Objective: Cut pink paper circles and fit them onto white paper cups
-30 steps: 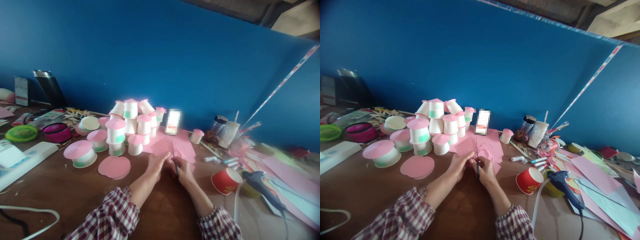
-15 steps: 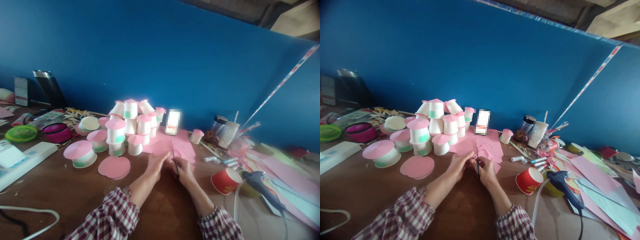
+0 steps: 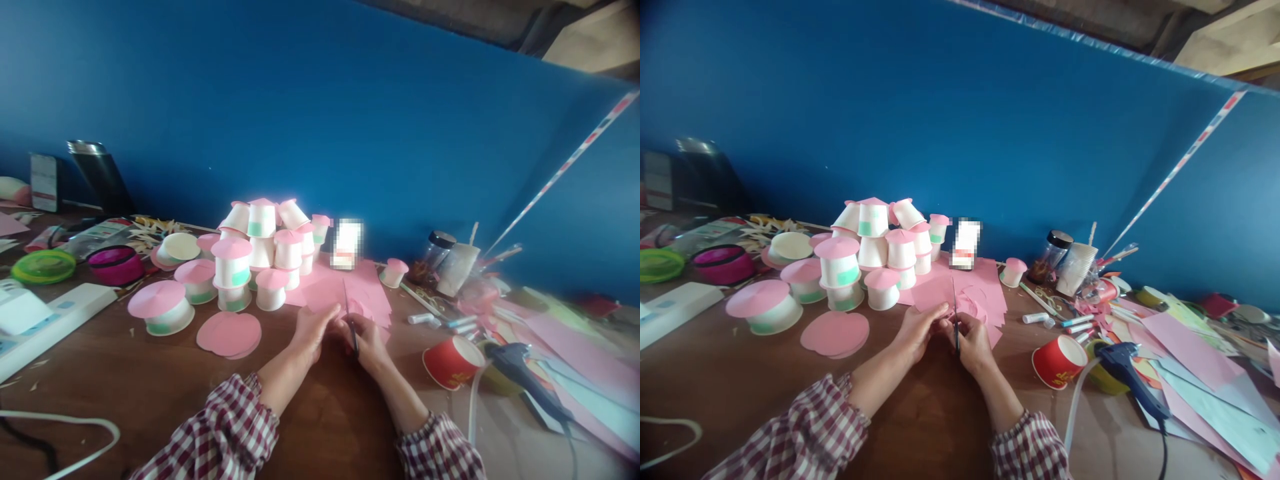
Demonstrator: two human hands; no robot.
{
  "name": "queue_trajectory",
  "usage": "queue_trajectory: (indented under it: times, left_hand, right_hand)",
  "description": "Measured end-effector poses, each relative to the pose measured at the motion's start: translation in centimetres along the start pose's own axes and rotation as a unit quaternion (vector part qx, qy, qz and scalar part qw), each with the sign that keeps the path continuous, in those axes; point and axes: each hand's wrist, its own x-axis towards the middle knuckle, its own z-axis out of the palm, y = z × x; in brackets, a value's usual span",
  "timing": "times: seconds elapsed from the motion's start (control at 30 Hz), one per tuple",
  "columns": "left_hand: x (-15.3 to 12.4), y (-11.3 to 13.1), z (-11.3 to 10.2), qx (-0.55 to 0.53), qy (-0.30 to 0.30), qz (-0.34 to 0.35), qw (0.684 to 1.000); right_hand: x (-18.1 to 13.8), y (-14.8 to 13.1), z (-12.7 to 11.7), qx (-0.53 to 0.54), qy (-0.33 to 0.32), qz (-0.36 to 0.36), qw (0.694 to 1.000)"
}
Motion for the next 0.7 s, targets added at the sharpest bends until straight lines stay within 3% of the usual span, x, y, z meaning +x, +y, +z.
queue_trajectory:
  times: [0.13,0.33,0.7]
  left_hand:
    - [0.43,-0.35,-0.47,0.019,-0.033,-0.01,0.999]
    - [1.06,-0.86,-0.99,0.013,-0.014,-0.007,1.0]
    - [0.25,-0.2,-0.05,-0.023,0.009,0.003,1.0]
  right_hand:
    - [0.02,0.05,-0.09,-0.002,-0.003,-0.002,1.0]
    - [0.11,-0.03,-0.13,-0.028,0.004,0.003,1.0]
    - [-0.03,-0.11,0.22,-0.026,0.011,0.002,1.0]
